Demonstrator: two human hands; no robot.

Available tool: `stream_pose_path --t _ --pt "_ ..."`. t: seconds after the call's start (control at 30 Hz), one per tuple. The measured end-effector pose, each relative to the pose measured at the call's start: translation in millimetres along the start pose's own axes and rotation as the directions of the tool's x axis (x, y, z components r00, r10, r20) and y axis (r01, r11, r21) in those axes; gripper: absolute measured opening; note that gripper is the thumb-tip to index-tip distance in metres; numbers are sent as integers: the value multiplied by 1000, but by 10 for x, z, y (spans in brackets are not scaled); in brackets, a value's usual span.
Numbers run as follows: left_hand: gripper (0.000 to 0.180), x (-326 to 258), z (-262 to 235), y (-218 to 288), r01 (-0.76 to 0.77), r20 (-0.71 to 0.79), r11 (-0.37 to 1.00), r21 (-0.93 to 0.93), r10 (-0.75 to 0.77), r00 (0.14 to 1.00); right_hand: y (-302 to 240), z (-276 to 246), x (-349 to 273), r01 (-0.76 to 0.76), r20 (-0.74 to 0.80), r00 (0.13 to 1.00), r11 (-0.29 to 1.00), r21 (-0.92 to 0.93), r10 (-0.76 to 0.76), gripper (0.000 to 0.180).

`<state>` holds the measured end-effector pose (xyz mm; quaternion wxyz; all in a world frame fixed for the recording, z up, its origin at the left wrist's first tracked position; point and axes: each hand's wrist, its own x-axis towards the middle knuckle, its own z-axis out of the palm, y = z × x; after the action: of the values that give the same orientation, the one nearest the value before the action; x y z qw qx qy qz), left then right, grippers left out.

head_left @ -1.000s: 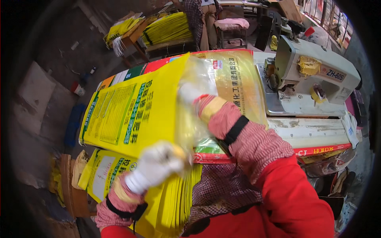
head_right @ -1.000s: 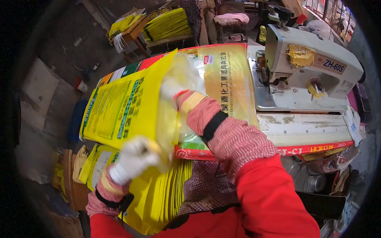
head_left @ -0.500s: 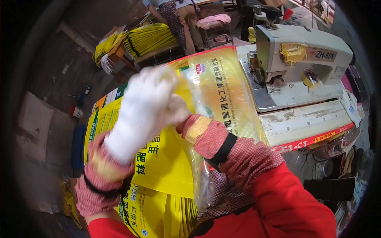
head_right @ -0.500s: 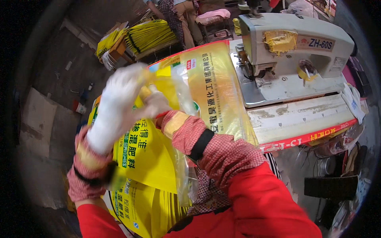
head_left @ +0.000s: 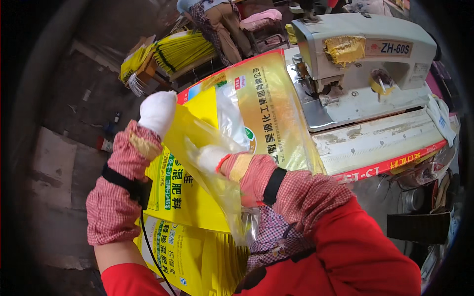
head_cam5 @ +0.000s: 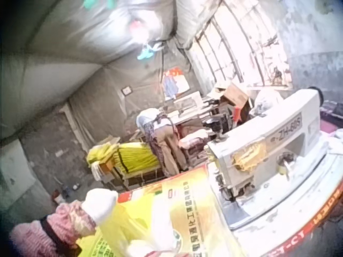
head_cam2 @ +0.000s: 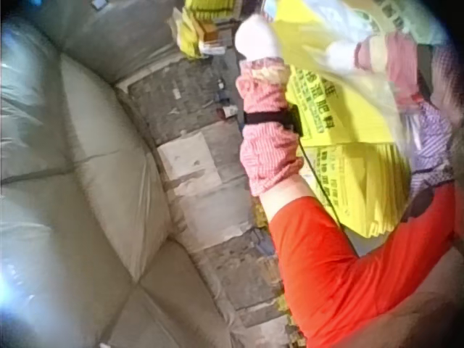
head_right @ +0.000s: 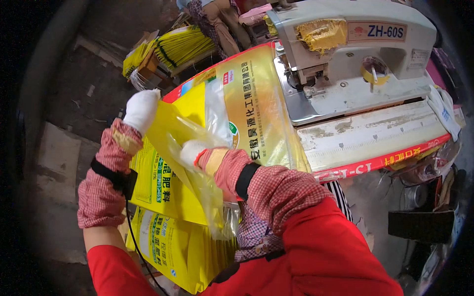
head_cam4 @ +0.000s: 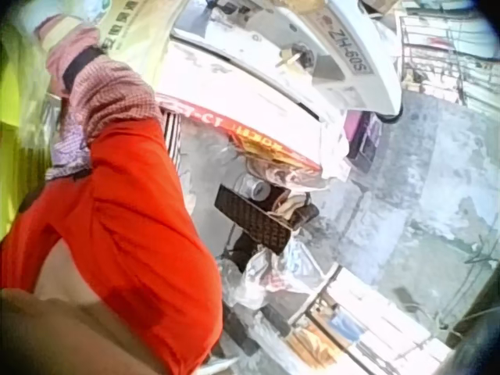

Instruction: The recorder is sewing the top edges of large yellow fertilizer bags using an industrial sewing machine.

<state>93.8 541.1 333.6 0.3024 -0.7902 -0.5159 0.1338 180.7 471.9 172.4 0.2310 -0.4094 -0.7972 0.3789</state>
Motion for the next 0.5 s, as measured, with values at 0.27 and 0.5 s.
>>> stream_pose_path --t 0.27,0.5 --pt "19 815 -1157 258 188 -519 865 465 94 849 -485 -520 -1524 440 344 853 896 -66 -393 30" --pt "23 1038 -1005 835 -30 -174 994 105 48 984 134 -743 -2309 354 -471 839 930 95 -271 36"
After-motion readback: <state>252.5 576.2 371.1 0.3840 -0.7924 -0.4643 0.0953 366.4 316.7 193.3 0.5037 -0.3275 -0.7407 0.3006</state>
